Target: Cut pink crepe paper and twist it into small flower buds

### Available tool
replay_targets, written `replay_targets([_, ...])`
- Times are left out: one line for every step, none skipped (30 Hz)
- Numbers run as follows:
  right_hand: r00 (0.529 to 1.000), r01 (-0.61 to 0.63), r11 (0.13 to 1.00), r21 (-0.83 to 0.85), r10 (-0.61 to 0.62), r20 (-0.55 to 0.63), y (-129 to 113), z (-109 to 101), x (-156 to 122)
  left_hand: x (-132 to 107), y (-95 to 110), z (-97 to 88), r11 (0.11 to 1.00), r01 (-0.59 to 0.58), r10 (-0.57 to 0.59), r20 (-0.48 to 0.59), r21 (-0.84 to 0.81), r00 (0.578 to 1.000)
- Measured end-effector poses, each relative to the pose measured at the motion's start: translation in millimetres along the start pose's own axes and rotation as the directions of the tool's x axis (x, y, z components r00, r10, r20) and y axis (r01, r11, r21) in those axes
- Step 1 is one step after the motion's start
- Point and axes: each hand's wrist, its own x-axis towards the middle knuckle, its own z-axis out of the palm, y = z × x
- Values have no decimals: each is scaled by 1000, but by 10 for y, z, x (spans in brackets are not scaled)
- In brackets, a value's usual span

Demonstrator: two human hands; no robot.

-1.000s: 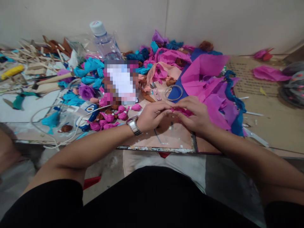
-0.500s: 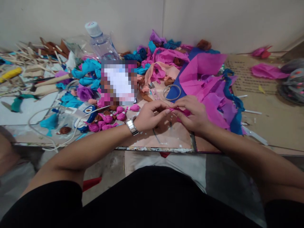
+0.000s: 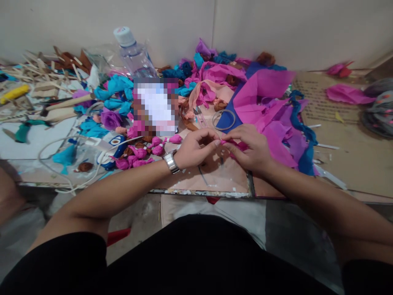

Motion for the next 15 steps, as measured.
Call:
replay_targets([1000, 15, 1000, 1, -15, -4, 4, 1, 1, 1, -2, -1, 1000, -3, 3, 1, 3, 1000])
replay_targets([1000, 27, 1000, 3, -27, -9, 6, 2, 2, 3, -5, -3, 1000, -4, 4, 5, 1, 1000])
replay_targets([999, 37, 999, 4, -37, -13, 7, 3, 3, 5, -9, -5, 1000, -3, 3, 9, -2, 1000])
replay_targets([999, 45, 999, 5, -45, -16, 8, 3, 5, 6, -12, -7, 1000, -3, 4, 11, -5, 1000])
replay_targets([999, 49, 999, 7, -49, -17, 7, 3, 6, 7, -13, -9, 1000, -4, 4, 12, -5, 1000])
replay_targets([999, 49, 999, 10, -49, -18, 7, 3, 6, 7, -13, -11, 1000, -4, 4, 13, -5, 1000])
replay_targets([999, 48, 999, 13, -48, -19, 6, 4, 6, 5, -11, -13, 1000, -6, 6, 14, -6, 1000])
replay_targets([999, 46, 999, 17, -45, -20, 5, 5, 6, 3, -7, -15, 1000, -9, 9, 17, -8, 1000])
replay_targets([999, 44, 999, 20, -44, -19, 5, 7, 6, 0, -1, -16, 1000, -11, 11, 21, -7, 1000])
replay_targets([999, 42, 999, 19, -42, -18, 6, 8, 6, -4, 5, -18, 1000, -13, 13, 23, 1, 1000])
replay_targets([999, 43, 999, 17, -43, -16, 7, 10, 5, -8, 10, -19, 1000, -15, 15, 23, 15, 1000])
replay_targets([999, 49, 999, 15, -49, -10, 8, 12, 5, -12, 13, -19, 999, -19, 18, 21, 35, 1000])
replay_targets([998, 56, 998, 13, -56, -5, 10, 13, 5, -16, 14, -19, 998, -24, 23, 18, 55, 1000])
replay_targets([998, 62, 998, 12, -62, -2, 12, 15, 5, -18, 13, -18, 997, -30, 29, 14, 70, 999])
replay_targets([998, 69, 998, 12, -69, 0, 14, 18, 5, -20, 9, -16, 996, -37, 36, 12, 76, 999])
